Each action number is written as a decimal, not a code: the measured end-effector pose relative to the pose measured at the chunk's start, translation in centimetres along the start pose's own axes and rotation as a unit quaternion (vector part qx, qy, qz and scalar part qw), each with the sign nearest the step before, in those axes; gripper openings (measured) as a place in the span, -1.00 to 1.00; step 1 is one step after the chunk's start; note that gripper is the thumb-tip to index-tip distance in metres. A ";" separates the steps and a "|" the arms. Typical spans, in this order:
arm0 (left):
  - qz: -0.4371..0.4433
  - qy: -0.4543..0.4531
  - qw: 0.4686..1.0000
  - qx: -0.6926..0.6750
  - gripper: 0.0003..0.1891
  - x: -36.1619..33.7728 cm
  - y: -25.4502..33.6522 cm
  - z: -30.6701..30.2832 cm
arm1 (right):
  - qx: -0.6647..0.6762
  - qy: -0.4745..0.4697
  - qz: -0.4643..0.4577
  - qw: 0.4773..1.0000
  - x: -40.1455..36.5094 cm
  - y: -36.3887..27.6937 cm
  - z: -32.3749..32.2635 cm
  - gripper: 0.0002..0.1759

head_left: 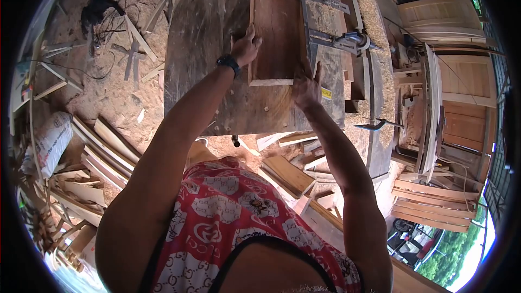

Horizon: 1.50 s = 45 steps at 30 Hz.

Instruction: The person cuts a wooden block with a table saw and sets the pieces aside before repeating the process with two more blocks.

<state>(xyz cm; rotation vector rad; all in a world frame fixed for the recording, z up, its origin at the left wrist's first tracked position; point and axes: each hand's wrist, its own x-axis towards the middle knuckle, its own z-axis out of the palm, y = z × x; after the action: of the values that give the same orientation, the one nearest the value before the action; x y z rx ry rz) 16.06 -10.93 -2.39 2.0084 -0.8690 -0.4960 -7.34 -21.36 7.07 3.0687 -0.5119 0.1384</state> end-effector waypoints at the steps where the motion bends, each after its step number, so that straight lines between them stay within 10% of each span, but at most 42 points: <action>1: -0.006 -0.017 1.000 0.011 -0.32 0.5 -0.1 -0.1 | -0.012 -0.004 0.000 1.000 0.3 0.1 0.2 -0.50; 11: -0.021 -0.034 0.999 0.025 -0.33 4.5 -0.9 -0.5 | -0.036 -0.104 0.049 0.993 4.0 0.1 -1.1 -0.49; 16: 0.010 -0.050 0.995 0.090 -0.31 6.4 -1.2 -1.2 | 0.033 0.033 0.035 0.998 5.9 1.7 1.8 -0.56; 27: 0.009 -0.149 0.975 0.164 -0.23 6.6 0.3 -3.8 | -0.056 0.008 0.024 0.998 7.2 1.3 0.4 -0.54; 30: 0.042 -0.063 0.995 -0.063 -0.06 1.8 0.7 -3.5 | -0.058 -0.017 0.042 0.997 7.6 1.5 0.6 -0.52; 32: 0.184 -0.049 0.981 0.036 0.09 -2.0 1.9 -4.6 | -0.048 -0.021 0.050 0.997 7.6 2.2 1.7 -0.51; 45: 0.165 -0.054 0.958 0.226 -0.01 0.3 3.7 -5.7 | -0.058 -0.124 0.022 0.990 10.2 2.1 -1.2 -0.61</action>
<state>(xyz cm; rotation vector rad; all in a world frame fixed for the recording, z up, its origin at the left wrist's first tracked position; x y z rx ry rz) 18.40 -9.30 3.81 2.1884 -1.4611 -0.2288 1.46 -26.63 9.21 2.9758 -0.5754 -0.2662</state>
